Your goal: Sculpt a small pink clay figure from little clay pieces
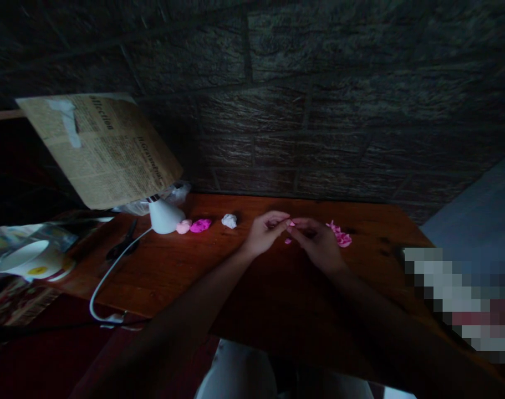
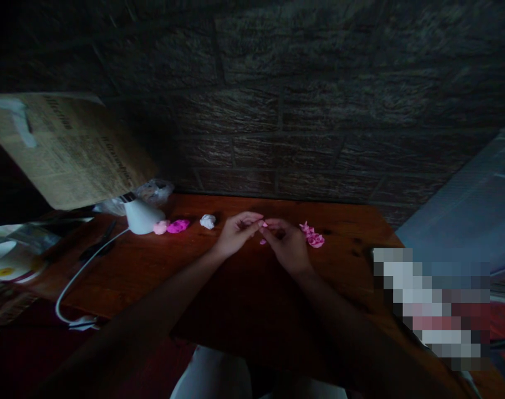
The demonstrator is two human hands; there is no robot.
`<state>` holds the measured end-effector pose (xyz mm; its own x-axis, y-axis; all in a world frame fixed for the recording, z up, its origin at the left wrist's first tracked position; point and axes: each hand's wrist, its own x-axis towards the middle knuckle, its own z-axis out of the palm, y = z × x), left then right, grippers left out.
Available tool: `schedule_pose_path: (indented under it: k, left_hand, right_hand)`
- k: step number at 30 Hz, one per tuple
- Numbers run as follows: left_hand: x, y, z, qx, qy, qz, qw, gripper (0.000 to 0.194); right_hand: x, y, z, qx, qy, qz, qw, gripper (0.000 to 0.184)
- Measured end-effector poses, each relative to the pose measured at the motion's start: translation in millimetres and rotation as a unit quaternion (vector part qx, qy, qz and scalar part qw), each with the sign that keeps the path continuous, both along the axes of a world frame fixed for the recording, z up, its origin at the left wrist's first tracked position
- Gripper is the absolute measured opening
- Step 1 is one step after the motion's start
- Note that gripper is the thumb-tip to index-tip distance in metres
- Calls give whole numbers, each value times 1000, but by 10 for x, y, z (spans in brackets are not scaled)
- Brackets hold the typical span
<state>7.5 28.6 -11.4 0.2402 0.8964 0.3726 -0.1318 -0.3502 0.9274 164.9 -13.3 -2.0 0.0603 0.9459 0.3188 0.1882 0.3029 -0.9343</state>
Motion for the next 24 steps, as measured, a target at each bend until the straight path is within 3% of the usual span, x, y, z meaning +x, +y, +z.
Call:
schedule_pose_path:
  k: [7,12,19,24]
  left_hand:
    - [-5,-45,74,-35,-15,-4,999,21]
    - [15,-60,88,-62,-43,-14,997,23]
    - [24,-83,113,-108,-44,-22,993,29]
    - [18,-64,84,-93,-38,-11,995,29]
  right_hand:
    - [-2,-37,69,-49,-26,-13,998,42]
    - [-4,-33,108,-103,-21,25,994,50]
    - [-11,-42,76,-95,1,50,994,49]
    - [-10,-42,62,-78,-17,56,995,48]
